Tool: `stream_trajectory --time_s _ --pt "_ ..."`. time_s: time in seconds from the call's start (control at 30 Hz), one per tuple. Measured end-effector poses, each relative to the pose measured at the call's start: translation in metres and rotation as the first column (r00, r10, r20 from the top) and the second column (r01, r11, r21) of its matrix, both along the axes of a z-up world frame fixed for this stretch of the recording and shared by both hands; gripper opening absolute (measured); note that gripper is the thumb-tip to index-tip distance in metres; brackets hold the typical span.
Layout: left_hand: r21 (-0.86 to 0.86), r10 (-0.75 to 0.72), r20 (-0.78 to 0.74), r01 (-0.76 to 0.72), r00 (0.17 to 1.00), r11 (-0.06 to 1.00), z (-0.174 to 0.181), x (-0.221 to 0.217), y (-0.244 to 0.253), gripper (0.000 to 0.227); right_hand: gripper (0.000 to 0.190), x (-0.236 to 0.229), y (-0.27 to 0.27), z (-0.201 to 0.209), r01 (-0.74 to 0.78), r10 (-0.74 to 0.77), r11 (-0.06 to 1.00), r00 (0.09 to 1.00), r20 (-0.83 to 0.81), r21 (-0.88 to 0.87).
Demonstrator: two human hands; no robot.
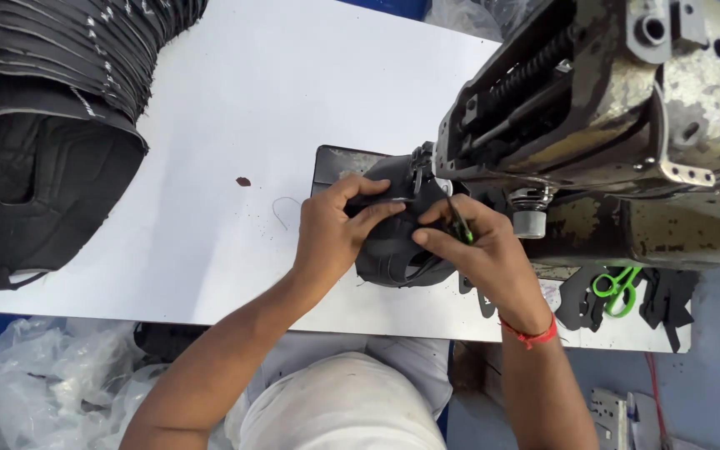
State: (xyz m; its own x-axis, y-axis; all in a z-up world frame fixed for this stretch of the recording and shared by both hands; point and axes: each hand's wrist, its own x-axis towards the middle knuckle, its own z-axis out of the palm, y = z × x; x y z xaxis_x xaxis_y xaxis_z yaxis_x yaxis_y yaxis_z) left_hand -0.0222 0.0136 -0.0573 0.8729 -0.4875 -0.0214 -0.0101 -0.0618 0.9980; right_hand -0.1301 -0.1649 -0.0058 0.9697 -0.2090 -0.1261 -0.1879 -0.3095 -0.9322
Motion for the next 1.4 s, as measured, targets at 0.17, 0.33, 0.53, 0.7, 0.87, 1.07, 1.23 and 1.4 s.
stream_trajectory --time_s 0.17,0.33,0.53,0.7,0.87,1.07,1.23,1.4 --pt "0.06 -0.01 0.012 0.009 1.0 0.998 -0.002 0.012 0.004 0.027 0.024 0.016 0.021 0.023 0.151 -0.173 0.982 0.959 -0.224 -0.112" --pt "0.012 -0.095 -0.12 0.097 0.988 0.995 -0.01 0.022 0.009 0.029 0.03 0.018 0.025 0.014 0.228 -0.27 0.955 0.933 -0.235 -0.191" --pt "-0.241 -0.294 -0.293 0.227 0.91 0.943 0.005 0.024 0.013 0.046 0.026 0.016 0.028 0.008 0.306 -0.329 0.939 0.932 -0.153 -0.154" --pt "0.039 -0.262 -0.243 0.279 0.934 0.959 0.018 0.021 0.01 0.056 0.009 0.019 0.03 0.01 0.372 -0.372 0.928 0.922 -0.112 -0.021" --pt "-0.185 -0.179 -0.224 0.138 0.958 0.973 -0.016 0.011 0.003 0.043 0.012 0.007 0.025 0.001 0.359 -0.36 0.933 0.929 -0.081 -0.037" --pt "-0.169 -0.131 -0.174 0.102 0.976 0.98 -0.019 0.007 0.001 0.038 0.017 0.008 0.027 -0.004 0.378 -0.383 0.923 0.92 -0.077 -0.08" --pt "-0.345 -0.238 -0.327 0.119 0.914 0.931 -0.022 0.006 0.001 0.044 0.016 0.007 0.03 -0.007 0.427 -0.432 0.9 0.9 -0.054 -0.093" --pt "-0.435 -0.237 -0.417 0.036 0.878 0.9 -0.028 0.002 -0.003 0.047 0.015 0.008 0.025 -0.01 0.411 -0.416 0.908 0.907 -0.063 -0.077"
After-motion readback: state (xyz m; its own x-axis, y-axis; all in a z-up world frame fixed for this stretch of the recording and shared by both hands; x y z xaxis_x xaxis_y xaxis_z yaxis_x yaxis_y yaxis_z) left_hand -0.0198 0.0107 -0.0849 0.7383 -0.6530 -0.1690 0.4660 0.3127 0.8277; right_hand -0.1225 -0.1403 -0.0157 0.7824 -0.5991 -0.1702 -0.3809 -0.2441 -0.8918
